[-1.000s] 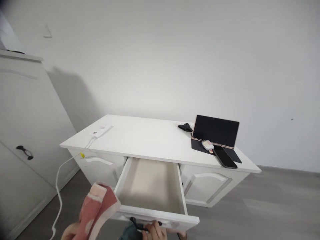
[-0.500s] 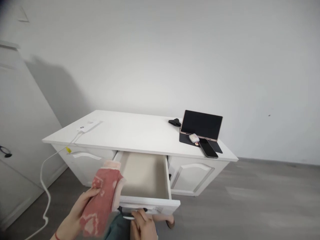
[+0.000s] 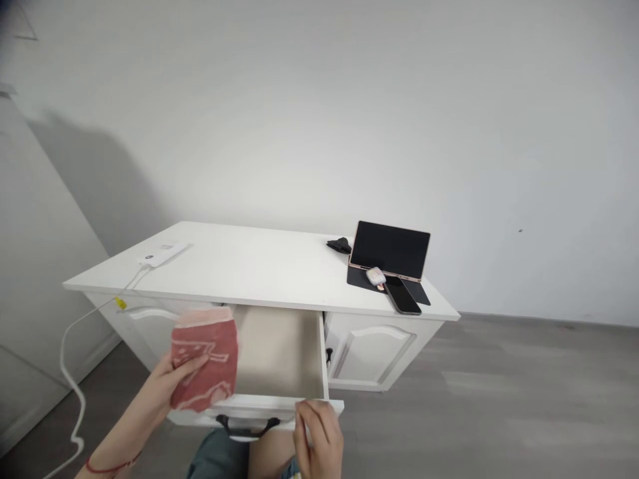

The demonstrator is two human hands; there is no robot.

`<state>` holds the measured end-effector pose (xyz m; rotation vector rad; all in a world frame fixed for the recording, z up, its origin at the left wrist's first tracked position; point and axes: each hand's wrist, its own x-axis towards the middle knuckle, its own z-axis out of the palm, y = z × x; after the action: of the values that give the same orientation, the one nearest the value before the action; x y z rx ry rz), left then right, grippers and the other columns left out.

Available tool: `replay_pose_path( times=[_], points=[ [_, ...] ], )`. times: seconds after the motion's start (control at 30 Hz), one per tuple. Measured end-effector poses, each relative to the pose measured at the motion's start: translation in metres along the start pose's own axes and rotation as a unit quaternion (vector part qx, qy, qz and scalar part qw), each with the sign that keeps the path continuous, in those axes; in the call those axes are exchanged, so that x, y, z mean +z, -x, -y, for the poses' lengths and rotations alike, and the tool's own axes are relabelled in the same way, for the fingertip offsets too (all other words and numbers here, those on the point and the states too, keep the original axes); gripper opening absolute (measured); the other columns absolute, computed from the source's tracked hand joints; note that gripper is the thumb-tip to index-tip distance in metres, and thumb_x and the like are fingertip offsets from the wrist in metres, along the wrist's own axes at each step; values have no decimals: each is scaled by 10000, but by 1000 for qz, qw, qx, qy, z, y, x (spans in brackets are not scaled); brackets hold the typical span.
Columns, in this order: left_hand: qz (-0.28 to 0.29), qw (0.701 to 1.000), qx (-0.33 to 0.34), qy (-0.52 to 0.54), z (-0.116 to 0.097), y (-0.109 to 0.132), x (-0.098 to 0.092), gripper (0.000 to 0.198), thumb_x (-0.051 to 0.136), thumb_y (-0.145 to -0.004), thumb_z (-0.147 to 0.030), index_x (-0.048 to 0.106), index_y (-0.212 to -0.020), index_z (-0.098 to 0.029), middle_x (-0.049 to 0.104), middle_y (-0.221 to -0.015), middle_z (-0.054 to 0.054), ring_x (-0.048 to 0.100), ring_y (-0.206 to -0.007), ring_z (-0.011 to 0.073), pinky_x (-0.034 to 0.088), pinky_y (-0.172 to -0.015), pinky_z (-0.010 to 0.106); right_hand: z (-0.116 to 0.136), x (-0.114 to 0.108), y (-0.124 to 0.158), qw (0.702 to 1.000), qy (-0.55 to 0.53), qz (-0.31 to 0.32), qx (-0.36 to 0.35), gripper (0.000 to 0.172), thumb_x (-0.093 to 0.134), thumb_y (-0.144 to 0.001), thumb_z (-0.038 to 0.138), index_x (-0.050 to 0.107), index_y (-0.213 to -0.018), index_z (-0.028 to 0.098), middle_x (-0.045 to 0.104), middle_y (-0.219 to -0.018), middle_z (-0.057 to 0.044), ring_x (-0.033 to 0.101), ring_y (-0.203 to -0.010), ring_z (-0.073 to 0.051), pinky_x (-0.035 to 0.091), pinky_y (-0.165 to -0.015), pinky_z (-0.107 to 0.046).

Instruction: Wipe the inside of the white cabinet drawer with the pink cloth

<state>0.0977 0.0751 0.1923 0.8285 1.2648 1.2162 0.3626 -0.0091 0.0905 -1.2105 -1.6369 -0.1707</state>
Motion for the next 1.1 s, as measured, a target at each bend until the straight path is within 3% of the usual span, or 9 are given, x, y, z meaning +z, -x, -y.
replay_pose_path(
  times=[0.1,0.2,0.37,0.43,0.57,0.73,0.83,0.93,1.1],
  points=[
    [-17,984,112,-141,-1,-14,-24,380,742,-620,-373,601,-918,-183,710,-930,63,640,-873,249,501,-767,314,-7,-2,-17,999,45,-1,-18,154,502,-881,205,604,-996,216,647,-876,-71,611,-818,-197,477,-734,-334],
    [-57,939,200,-273,-8,-22,-45,315,670,-686,-387,581,-918,-193,693,-903,51,619,-879,248,477,-783,309,-13,4,-21,997,78,18,-21,139,493,-894,249,597,-980,216,645,-882,-60,597,-830,-197,441,-764,-351],
    [-50,834,308,-455,-17,-28,-44,132,494,-795,-320,538,-847,-206,627,-829,33,587,-771,202,450,-723,287,-8,12,-13,992,101,72,-38,127,476,-909,272,592,-902,222,630,-745,-5,575,-713,-164,370,-799,-359],
    [-34,813,316,-489,-15,-32,-36,145,436,-812,-283,535,-879,-202,615,-877,50,589,-790,204,444,-715,290,-4,12,-10,990,109,81,-37,145,484,-908,314,594,-914,220,629,-750,-6,573,-721,-165,358,-812,-362],
    [14,800,281,-530,-6,-41,-25,277,393,-796,-230,539,-1025,-176,619,-991,95,598,-859,228,438,-753,319,-4,13,-6,986,138,85,-47,191,501,-895,371,594,-962,218,650,-824,-22,585,-775,-173,352,-831,-360],
    [141,786,193,-571,-9,-51,-16,419,445,-782,-273,490,-1179,-147,660,-1033,117,605,-937,257,420,-806,340,-8,18,-3,986,149,54,-55,199,525,-880,385,593,-945,210,659,-820,-25,590,-764,-176,348,-823,-361],
    [222,739,172,-612,-13,-59,-5,362,500,-739,-265,549,-1085,-170,679,-957,98,617,-881,262,418,-746,328,-7,19,-3,986,150,53,-57,197,526,-879,379,593,-949,208,660,-815,-24,587,-765,-178,345,-828,-362],
    [277,686,198,-643,-15,-75,11,247,504,-704,-199,585,-937,-195,674,-868,63,616,-802,232,401,-682,297,-5,19,-3,986,153,51,-49,211,501,-891,385,597,-959,211,660,-816,-27,590,-780,-184,344,-839,-365],
    [283,606,249,-700,-11,-117,37,160,479,-730,-179,563,-866,-181,639,-897,90,606,-801,222,408,-698,300,-6,19,-2,985,155,52,-49,211,499,-889,379,594,-974,211,663,-828,-33,589,-795,-195,338,-847,-369]
  ],
)
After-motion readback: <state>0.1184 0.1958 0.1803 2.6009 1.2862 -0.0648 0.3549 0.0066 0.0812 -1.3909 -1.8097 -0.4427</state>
